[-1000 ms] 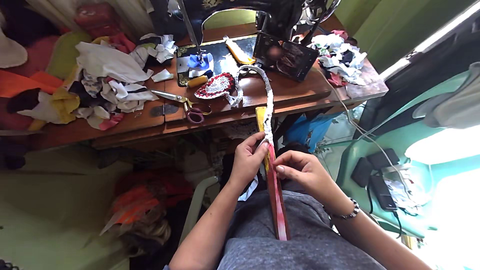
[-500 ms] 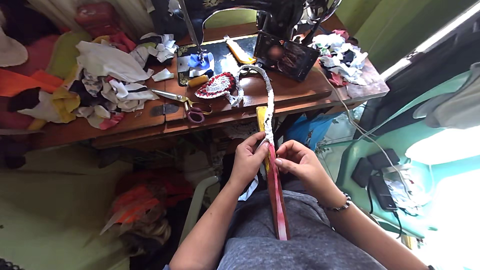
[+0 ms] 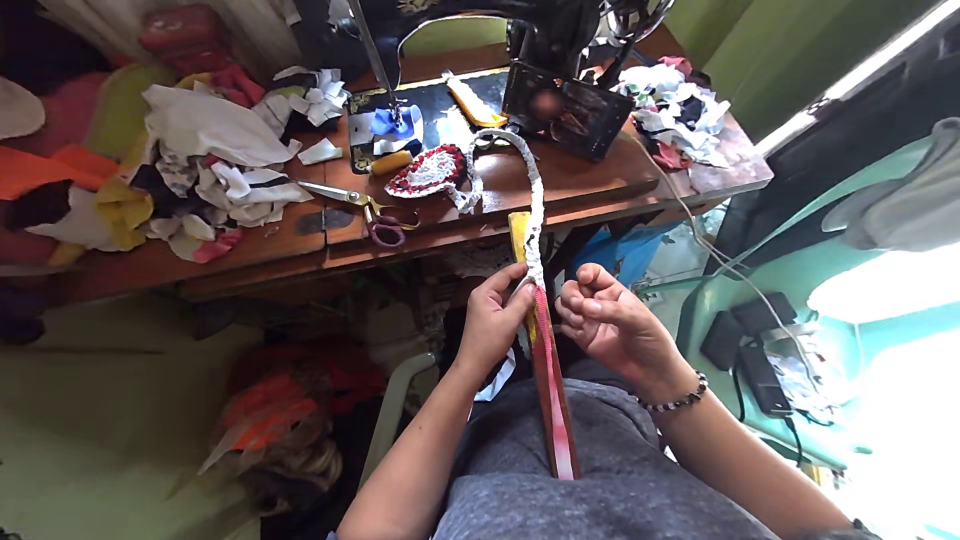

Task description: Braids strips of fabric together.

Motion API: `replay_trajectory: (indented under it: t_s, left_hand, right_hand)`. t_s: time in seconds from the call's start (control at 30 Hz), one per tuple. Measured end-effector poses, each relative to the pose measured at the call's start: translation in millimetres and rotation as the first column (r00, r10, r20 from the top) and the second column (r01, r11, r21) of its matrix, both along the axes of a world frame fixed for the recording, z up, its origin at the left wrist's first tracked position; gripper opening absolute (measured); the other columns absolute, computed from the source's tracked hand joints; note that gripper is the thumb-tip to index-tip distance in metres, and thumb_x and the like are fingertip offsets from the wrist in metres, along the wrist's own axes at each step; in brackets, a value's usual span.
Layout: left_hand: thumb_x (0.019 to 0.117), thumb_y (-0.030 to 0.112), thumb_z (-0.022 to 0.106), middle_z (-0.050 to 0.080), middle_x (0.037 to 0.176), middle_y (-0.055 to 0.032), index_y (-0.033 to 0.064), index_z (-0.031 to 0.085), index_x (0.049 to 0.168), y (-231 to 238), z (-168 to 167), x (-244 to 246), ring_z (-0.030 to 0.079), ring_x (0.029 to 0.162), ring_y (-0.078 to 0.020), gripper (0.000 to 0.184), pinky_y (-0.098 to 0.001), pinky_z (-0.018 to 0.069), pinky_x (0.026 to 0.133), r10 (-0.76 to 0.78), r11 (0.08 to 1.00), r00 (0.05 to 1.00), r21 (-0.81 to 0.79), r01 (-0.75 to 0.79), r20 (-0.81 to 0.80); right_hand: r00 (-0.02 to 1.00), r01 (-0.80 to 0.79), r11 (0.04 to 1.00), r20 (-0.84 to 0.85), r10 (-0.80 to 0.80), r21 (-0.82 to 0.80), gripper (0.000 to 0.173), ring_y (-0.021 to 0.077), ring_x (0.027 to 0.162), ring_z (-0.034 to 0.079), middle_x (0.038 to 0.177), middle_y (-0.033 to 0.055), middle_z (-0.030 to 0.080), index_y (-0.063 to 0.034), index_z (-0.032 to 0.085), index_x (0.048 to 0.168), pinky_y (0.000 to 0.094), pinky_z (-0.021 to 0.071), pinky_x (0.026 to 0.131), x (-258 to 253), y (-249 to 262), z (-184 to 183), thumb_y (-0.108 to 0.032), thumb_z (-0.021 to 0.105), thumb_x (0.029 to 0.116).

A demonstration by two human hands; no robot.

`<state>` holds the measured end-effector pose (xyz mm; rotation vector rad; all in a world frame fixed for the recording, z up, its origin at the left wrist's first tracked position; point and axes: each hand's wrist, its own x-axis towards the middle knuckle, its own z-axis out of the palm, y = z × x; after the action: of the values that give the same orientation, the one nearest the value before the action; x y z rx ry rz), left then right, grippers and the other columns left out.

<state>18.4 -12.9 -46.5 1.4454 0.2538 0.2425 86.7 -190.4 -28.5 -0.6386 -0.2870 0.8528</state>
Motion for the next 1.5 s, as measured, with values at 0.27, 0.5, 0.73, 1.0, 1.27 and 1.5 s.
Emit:
replay_trajectory:
  t_s: [0.27, 0.5, 0.73, 1.0, 1.27, 1.5]
  left_hand:
    - [0.0990, 0.006, 0.064, 0.074, 0.090, -0.0078, 0.0034, 0.067, 0.129, -0.5, 0.9, 0.6, 0.067, 0.070, -0.0104, 0.030, -0.0254, 0.0573, 0.065, 0.005, 1.000, 1.000, -0.007, -0.006, -0.005]
    - [0.0981, 0.006, 0.066, 0.075, 0.100, -0.0093, 0.0040, 0.064, 0.134, -1.3, 6.7, -3.6, 0.072, 0.082, -0.0138, 0.036, -0.0308, 0.0614, 0.076, -0.019, 0.999, 0.999, 0.024, 0.020, -0.042]
    - [0.0976, 0.035, 0.066, 0.059, 0.131, -0.0031, 0.0246, 0.072, 0.131, -12.5, 5.3, -27.8, 0.054, 0.122, -0.0213, 0.035, -0.0478, 0.0480, 0.099, 0.171, 0.678, 0.972, 0.697, -0.233, 0.159]
    - [0.0961, 0.005, 0.066, 0.074, 0.108, -0.0127, -0.0014, 0.077, 0.103, -22.4, 21.4, -53.0, 0.070, 0.106, -0.0219, 0.015, -0.0367, 0.0588, 0.095, -0.028, 0.876, 0.921, 0.453, -0.165, 0.390]
    - [0.0918, 0.002, 0.070, 0.075, 0.109, -0.0141, -0.0025, 0.078, 0.100, -23.9, 20.7, -60.6, 0.070, 0.107, -0.0236, 0.012, -0.0372, 0.0584, 0.097, -0.035, 0.870, 0.909, 0.460, -0.177, 0.416]
    - [0.0905, 0.001, 0.070, 0.076, 0.107, -0.0137, -0.0021, 0.078, 0.097, -25.0, 20.3, -61.0, 0.071, 0.106, -0.0232, 0.011, -0.0367, 0.0590, 0.096, -0.040, 0.847, 0.902, 0.493, -0.197, 0.430]
  right_hand:
    - [0.999, -0.050, 0.997, -0.005, 0.050, 0.058, 0.028, 0.0086, 0.075, 0.060, 0.087, 0.0019, 0.061, -0.0184, 0.066, 0.109, 0.0236, 0.0512, 0.068, -1.3, -1.1, -1.8, -0.004, 0.070, 0.0857]
    - [0.999, -0.021, 1.000, 0.045, 0.021, -0.005, 0.026, 0.0094, 0.075, 0.061, 0.086, 0.0027, 0.062, -0.0163, 0.064, 0.107, 0.0257, 0.0529, 0.070, -4.7, -1.6, -5.1, -0.002, 0.071, 0.0856]
    - [0.944, 0.154, 0.974, 0.317, -0.094, -0.168, 0.032, 0.0153, 0.078, 0.068, 0.089, 0.0095, 0.067, -0.0086, 0.062, 0.117, 0.0326, 0.0603, 0.078, -13.0, -4.5, -3.8, -0.001, 0.073, 0.0885]
    - [0.841, 0.235, 0.960, 0.528, -0.122, -0.153, 0.035, 0.0170, 0.083, 0.071, 0.094, 0.0097, 0.071, -0.0038, 0.061, 0.121, 0.0349, 0.0618, 0.081, -23.4, -5.1, 4.9, -0.001, 0.075, 0.0896]
    - [0.784, 0.295, 0.943, 0.603, -0.145, -0.156, 0.036, 0.0171, 0.084, 0.072, 0.094, 0.0102, 0.072, -0.0006, 0.061, 0.121, 0.0324, 0.0621, 0.080, -31.6, -8.2, 9.8, 0.003, 0.075, 0.0880]
    - [0.705, 0.341, 0.928, 0.693, -0.149, -0.147, 0.036, 0.0154, 0.083, 0.071, 0.095, 0.0084, 0.072, 0.0013, 0.061, 0.121, 0.0307, 0.0624, 0.079, -35.0, -9.6, 10.9, 0.005, 0.074, 0.0876]
